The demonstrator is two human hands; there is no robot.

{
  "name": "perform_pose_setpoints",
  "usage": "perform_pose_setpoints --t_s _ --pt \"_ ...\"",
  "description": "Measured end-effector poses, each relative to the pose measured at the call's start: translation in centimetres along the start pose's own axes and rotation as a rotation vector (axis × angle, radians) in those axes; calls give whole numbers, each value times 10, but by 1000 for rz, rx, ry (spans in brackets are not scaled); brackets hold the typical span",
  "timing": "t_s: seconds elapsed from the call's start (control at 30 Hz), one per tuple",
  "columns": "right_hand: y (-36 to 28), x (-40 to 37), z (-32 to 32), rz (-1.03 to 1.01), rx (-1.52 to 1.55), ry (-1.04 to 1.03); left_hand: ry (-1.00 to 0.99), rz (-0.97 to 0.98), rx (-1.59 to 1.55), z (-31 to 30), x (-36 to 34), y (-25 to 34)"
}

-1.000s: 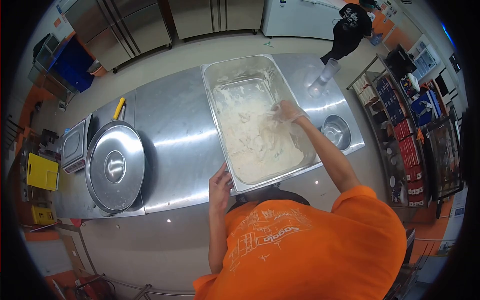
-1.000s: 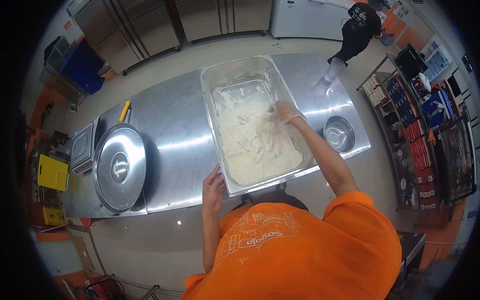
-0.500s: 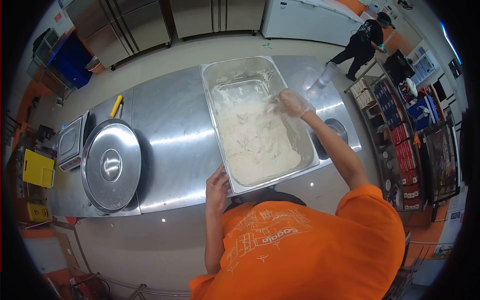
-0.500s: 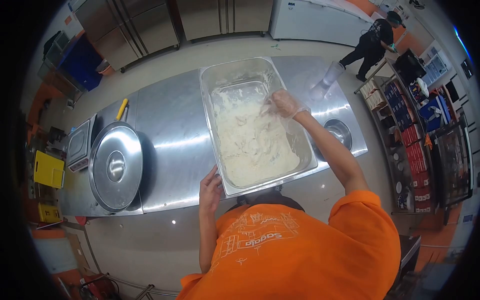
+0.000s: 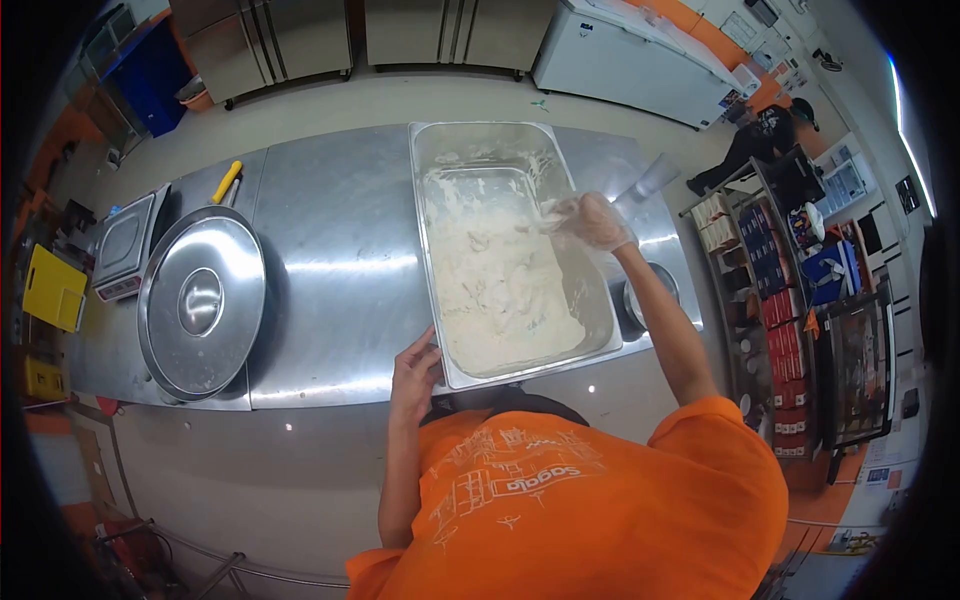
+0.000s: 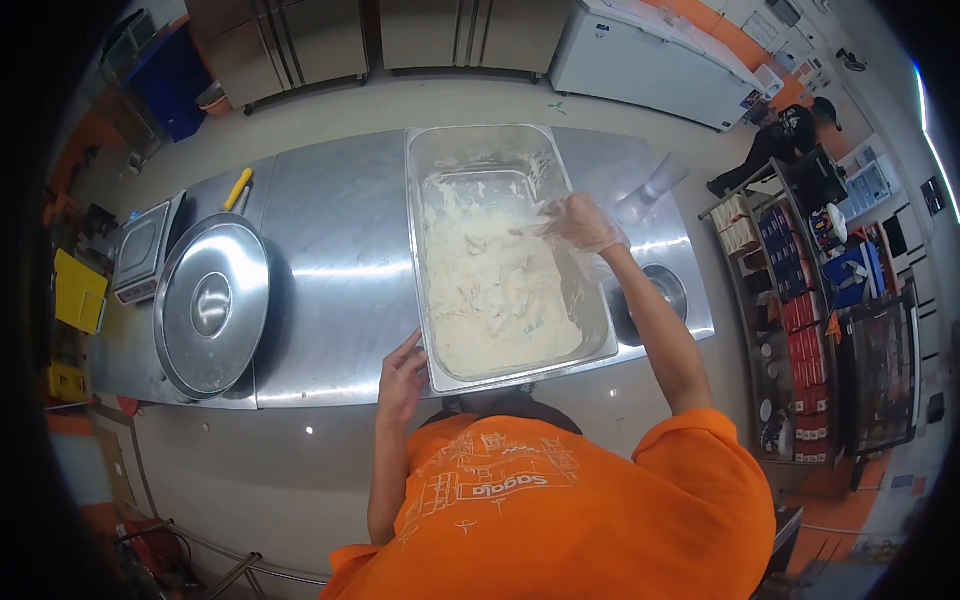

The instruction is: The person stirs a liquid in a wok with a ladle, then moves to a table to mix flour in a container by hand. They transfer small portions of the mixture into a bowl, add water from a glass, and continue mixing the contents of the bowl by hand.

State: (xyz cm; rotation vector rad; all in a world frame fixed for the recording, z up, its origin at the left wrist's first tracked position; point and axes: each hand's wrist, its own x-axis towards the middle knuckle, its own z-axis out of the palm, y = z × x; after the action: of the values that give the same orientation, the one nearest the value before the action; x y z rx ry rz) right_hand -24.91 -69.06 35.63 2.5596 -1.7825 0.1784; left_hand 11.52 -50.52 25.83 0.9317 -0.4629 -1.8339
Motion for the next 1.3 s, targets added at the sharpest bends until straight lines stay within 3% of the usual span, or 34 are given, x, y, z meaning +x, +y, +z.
perform_pose_setpoints --t_s 0.07,0.1,0.17,0.3,0.4,0.5,0.6,0.73,0.8,0.9,0.97,1.07,1.13,1.17,1.23,1.3 --pt "-13 -7 -36 104 376 88 -1 -5 -6 0 1 0" --pt "-15 -8 -49 100 369 82 -5 -2 -11 0 2 -1" --pt "-18 -14 -66 354 683 38 -13 -7 -14 0 1 -1" --pt "2 -34 -91 283 780 50 -15 1 -20 -3 2 -3" --pt "-6 -67 -141 380 987 63 -23 6 -7 -2 1 -2" --pt "17 -109 -166 463 763 119 -25 8 -2 7 -4 3" --pt "71 -152 -140 457 986 128 -54 8 0 1 -1 0" --pt "117 -195 -82 568 567 -32 -42 4 -9 -5 3 -5" --pt "161 -221 -10 739 332 -99 -33 11 -27 2 0 0" --pt "168 -245 51 876 214 -111 -22 6 -21 3 -2 0" --pt "155 -236 60 822 38 88 -15 12 -16 5 -2 1" --pt "68 -178 -8 847 247 243 -39 25 -3 -1 -1 -2" --pt "33 -140 -13 669 551 262 3 16 -7 8 -4 1" --pt "19 -116 -10 488 835 305 12 16 -12 10 -4 5" --pt "-17 -72 2 94 359 251 -6 19 3 -2 0 0" --pt "-20 -46 64 0 184 145 -37 2 14 -1 -1 1"
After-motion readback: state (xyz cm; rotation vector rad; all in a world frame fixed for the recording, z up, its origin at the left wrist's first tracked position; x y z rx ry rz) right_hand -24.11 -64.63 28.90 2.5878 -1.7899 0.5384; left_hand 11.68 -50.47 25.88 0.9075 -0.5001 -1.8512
